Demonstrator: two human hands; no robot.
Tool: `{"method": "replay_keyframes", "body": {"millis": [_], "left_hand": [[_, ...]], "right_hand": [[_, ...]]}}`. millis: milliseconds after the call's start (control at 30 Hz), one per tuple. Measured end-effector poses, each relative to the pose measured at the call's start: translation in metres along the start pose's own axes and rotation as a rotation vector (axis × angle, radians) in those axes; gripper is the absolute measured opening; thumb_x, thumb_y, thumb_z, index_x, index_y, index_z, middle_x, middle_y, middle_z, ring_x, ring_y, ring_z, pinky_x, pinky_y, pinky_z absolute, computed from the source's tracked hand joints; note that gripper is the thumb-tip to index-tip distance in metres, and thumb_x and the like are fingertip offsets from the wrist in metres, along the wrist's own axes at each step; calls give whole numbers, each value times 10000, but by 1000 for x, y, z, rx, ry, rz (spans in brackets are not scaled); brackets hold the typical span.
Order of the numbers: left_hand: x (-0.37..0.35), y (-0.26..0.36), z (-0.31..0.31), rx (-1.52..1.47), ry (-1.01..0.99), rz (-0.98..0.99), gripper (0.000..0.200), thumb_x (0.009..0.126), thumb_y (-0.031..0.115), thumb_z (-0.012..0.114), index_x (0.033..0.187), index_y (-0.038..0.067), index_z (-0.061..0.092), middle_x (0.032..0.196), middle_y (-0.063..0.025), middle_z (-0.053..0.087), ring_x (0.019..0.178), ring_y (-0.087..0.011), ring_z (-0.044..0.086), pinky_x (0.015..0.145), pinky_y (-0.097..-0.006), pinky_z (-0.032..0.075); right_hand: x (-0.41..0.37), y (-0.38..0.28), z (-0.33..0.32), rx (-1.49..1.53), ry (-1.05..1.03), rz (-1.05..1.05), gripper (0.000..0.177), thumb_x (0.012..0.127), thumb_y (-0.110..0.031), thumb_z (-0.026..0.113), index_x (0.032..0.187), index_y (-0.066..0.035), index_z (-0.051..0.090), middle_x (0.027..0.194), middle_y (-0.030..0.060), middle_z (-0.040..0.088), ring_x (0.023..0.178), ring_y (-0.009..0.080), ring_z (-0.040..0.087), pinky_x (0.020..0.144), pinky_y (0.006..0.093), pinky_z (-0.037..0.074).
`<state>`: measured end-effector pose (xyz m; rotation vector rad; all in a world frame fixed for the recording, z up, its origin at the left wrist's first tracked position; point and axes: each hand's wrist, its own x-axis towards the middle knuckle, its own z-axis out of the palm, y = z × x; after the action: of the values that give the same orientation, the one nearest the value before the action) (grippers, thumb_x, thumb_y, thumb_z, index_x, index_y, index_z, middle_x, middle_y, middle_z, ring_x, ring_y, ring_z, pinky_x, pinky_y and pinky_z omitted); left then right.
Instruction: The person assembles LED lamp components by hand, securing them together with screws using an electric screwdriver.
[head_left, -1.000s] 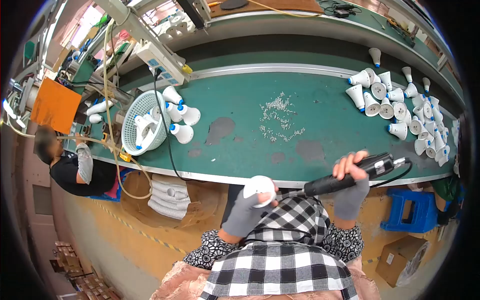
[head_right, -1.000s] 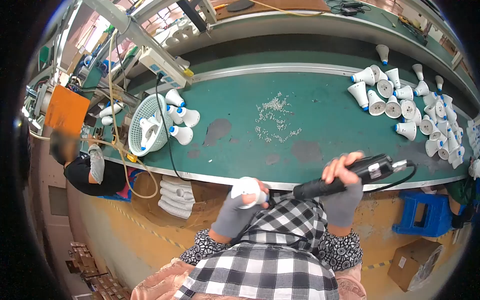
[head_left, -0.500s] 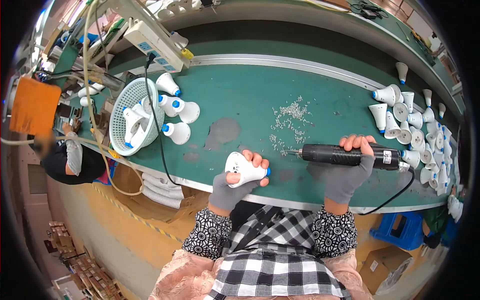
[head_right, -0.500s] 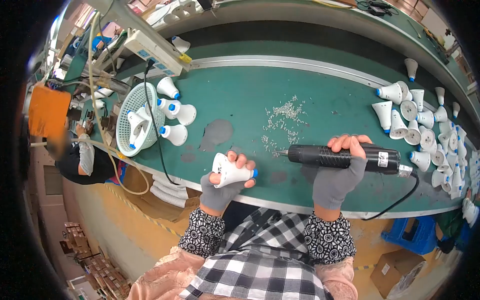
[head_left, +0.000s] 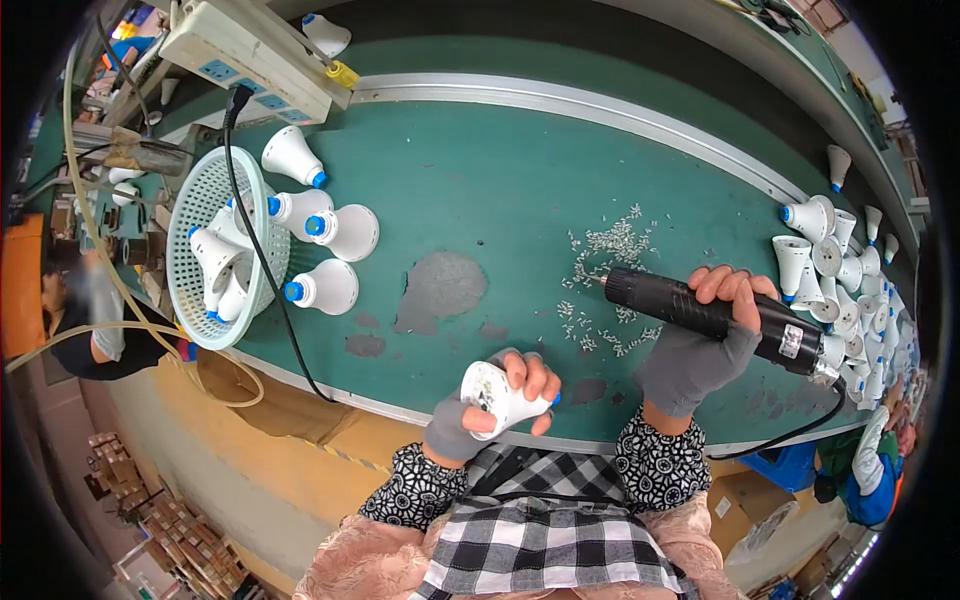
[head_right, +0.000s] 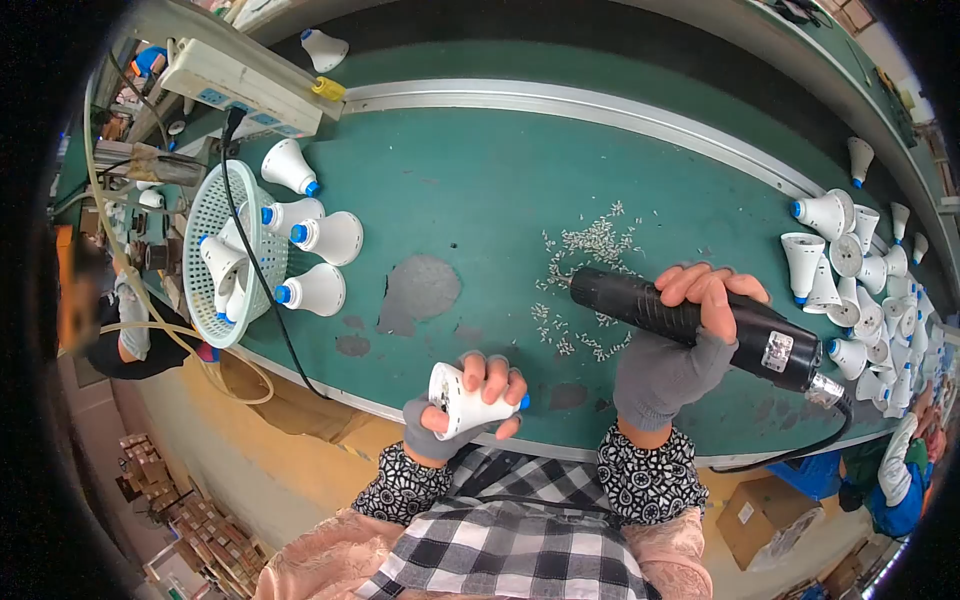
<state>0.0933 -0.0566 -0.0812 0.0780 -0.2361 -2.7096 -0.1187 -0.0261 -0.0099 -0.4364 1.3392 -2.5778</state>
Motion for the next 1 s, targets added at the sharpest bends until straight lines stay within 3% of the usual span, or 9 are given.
{"method": "replay_keyframes", "body": {"millis": [467,567,667,767,933,1000], "left_hand": [[-3,1,5,15,4,-32,437,634,153,739,1018,103,534,1019,-79,462,1026,-260,448,669,-397,488],[-3,3,16,137,38,-52,449,648,193,753,1038,86,558,1109,-90,482,1083,-249,470,759,-391,494],[-1,11,43,668,192,-92,436,645,186,748,1044,86,606,1201,-103,505,1107,-267,479,773,-401,504],[9,5,64,1477,149,51,416,691,149,745,1080,66,623,1345,-133,475,1138,-237,499,877,-346,468],[13,-15,94,1470,83,-129,467,734,133,730,1180,74,604,1405,-128,448,1164,-208,502,935,-325,436],[12,-25,96,1512,25,-111,480,735,132,729,1193,78,598,1407,-126,445,1160,-215,515,938,-322,437]], "right_hand": [[-11,0,7,-61,10,33,156,880,-142,531,979,-48,457,770,40,453,727,159,496,759,338,432],[-9,-15,0,10,39,38,143,890,-140,526,974,-51,452,763,33,443,721,156,481,753,335,425],[-10,-42,-13,69,80,51,122,906,-141,524,951,-69,435,768,19,425,708,148,453,740,331,413],[-14,-69,-35,133,108,59,122,908,-137,524,955,-71,434,771,17,410,702,142,432,737,320,401],[-27,-101,-69,266,129,58,134,920,-134,526,1005,-61,454,769,14,382,690,129,404,720,307,381],[-31,-109,-76,286,101,51,129,919,-131,523,1007,-63,458,767,12,383,690,129,408,717,305,380]]}}
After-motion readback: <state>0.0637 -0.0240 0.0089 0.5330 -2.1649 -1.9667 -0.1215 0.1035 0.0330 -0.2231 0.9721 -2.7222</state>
